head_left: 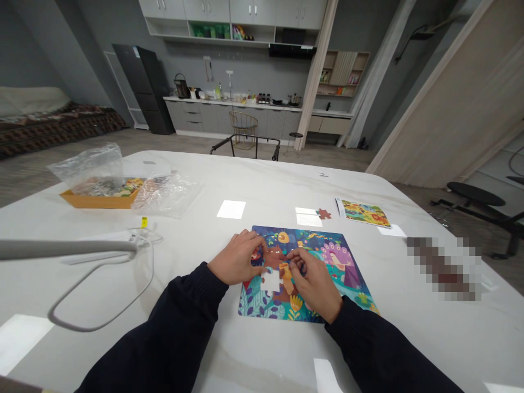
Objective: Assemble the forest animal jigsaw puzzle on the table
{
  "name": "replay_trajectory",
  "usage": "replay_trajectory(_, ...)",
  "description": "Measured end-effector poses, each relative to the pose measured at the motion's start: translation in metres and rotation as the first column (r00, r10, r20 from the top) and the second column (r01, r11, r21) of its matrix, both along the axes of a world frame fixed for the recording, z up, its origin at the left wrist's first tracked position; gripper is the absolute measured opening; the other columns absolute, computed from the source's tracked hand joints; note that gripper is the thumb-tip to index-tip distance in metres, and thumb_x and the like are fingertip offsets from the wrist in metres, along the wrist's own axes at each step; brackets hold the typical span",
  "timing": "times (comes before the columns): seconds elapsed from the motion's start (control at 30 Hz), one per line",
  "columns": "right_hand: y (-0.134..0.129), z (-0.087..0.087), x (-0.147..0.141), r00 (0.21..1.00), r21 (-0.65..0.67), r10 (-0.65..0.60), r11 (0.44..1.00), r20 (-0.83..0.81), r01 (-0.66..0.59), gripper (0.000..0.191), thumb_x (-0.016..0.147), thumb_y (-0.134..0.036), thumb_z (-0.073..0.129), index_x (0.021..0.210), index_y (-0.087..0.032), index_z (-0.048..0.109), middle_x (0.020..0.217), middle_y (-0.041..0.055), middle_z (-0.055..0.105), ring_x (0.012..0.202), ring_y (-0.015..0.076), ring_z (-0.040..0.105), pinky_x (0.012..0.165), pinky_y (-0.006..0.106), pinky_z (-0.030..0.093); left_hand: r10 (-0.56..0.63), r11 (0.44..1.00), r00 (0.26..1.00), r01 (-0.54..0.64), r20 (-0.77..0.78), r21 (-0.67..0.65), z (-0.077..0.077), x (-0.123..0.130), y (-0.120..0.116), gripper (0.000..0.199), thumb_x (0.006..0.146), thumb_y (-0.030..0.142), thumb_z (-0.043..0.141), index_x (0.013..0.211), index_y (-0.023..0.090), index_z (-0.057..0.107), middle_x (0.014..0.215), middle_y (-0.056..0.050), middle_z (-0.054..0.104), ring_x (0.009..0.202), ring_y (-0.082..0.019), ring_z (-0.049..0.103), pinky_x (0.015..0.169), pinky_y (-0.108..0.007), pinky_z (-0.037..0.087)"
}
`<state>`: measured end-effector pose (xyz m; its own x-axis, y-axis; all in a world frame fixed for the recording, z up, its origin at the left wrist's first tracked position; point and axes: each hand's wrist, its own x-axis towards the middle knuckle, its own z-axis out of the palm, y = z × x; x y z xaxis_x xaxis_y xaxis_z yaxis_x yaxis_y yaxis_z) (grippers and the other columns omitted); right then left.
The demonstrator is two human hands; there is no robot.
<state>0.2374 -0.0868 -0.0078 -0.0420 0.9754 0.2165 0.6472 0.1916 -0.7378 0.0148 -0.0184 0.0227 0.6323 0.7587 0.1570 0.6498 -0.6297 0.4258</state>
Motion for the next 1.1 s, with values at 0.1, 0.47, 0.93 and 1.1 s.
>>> replay_trajectory(0.1,-0.0003,0.0006,-0.0001,1.000,0.005,0.002,1.000,0.025,-0.002,0.018,0.091,-0.017,0.050,0.099,-0.019,0.066,0.081,0.0026,0.065,0.077,0.0202,0.061,0.074,0.033,0.046,-0.035,0.997,0.999,0.036,0.021,-0.064,0.0006,-0.0021,0.0020,0.030,0.073,0.029,0.086,0.100,0.024,0.073,0.088,0.000,0.064,0.088,-0.021,0.060,0.082,-0.033,0.044)
replay_trajectory(0.47,-0.0011,0.0048,-0.0014,0.993,-0.030,0.051,0.998,0.106,-0.048,0.033,0.095,-0.015,0.047,0.109,-0.017,0.078,0.087,0.0065,0.064,0.087,0.0223,0.063,0.081,0.036,0.048,-0.129,0.989,0.990,0.124,-0.056,-0.085,0.0002,0.0011,0.0010,0.033,0.088,0.038,0.073,0.121,0.037,0.076,0.079,0.000,0.062,0.073,-0.017,0.060,0.072,-0.029,0.043)
replay_trajectory(0.93,-0.0025,0.0051,-0.0009,0.981,0.014,0.110,0.993,0.159,-0.114,0.029,0.095,-0.014,0.050,0.102,-0.019,0.078,0.088,0.0064,0.062,0.092,0.0233,0.062,0.084,0.038,0.049,-0.142,0.985,0.989,0.137,-0.043,-0.102,0.0026,0.0009,-0.0011,0.031,0.088,0.035,0.071,0.118,0.033,0.077,0.083,0.000,0.071,0.071,-0.016,0.063,0.070,-0.027,0.047)
replay_trajectory(1.1,-0.0031,0.0065,-0.0015,0.978,0.022,0.118,0.992,0.173,-0.123,0.029,0.097,-0.015,0.050,0.106,-0.019,0.077,0.092,0.0071,0.064,0.093,0.0232,0.063,0.085,0.038,0.050,-0.134,0.988,0.988,0.127,-0.071,-0.089,0.0037,0.0022,-0.0017,0.033,0.088,0.035,0.072,0.120,0.034,0.076,0.082,0.000,0.071,0.072,-0.017,0.063,0.070,-0.028,0.047)
